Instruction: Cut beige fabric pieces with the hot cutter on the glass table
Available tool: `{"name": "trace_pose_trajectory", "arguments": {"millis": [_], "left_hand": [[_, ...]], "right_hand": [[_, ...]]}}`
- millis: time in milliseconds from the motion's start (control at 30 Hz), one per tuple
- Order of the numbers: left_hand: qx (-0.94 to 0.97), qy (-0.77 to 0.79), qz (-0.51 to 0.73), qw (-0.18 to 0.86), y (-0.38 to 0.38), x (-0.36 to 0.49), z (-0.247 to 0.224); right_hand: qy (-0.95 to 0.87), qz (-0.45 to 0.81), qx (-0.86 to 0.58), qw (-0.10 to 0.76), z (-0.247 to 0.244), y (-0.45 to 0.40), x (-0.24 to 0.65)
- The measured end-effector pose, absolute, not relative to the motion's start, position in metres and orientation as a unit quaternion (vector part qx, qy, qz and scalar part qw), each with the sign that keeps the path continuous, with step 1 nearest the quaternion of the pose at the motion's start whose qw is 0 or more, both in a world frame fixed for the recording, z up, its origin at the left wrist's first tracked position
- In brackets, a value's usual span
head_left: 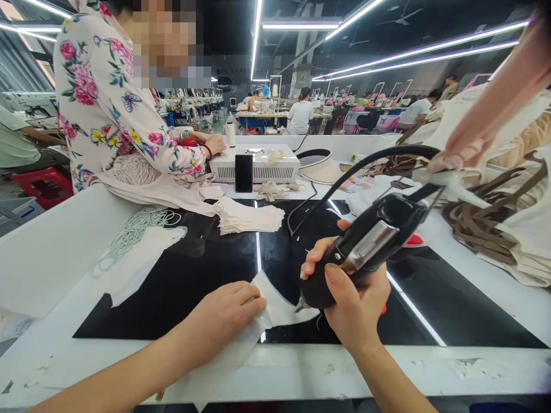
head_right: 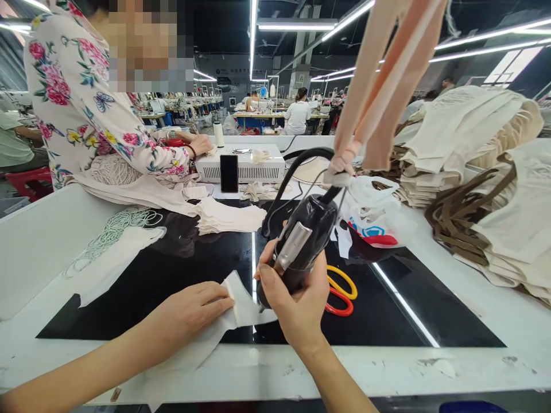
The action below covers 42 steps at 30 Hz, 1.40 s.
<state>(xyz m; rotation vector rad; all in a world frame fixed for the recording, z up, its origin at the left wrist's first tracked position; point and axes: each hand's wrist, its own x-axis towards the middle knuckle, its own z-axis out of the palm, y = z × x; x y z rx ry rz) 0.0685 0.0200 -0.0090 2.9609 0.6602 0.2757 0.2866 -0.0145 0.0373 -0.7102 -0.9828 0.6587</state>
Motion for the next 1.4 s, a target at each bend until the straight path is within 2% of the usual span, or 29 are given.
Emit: {"name": "trace_pose_trajectory", "arguments": {"millis": [200,467,1067,1400], "left_hand": [[0.964,0.205,0.146,0.086,0.042,0.070,-0.004],[0.962,0.208,0.144,0.105,0.065,0.096,-0.014],[0.944,0.215,0.197,0.156,0.057,0.075,-0.019],[0.932,0.225,0.213,0.188,0.053,0.069,-0.033]], "right_hand": [[-0.472,0.293,-0.332,0.763,0.034,-0.017,0.289],[-0.480,0.289,-0.336,0.757,0.032,-0.026,0.295],[-0.500,0.282,-0.338,0.745,0.029,-0.036,0.302],[-0.445,0.287,-0.307,0.791,0.044,0.006,0.269]]}}
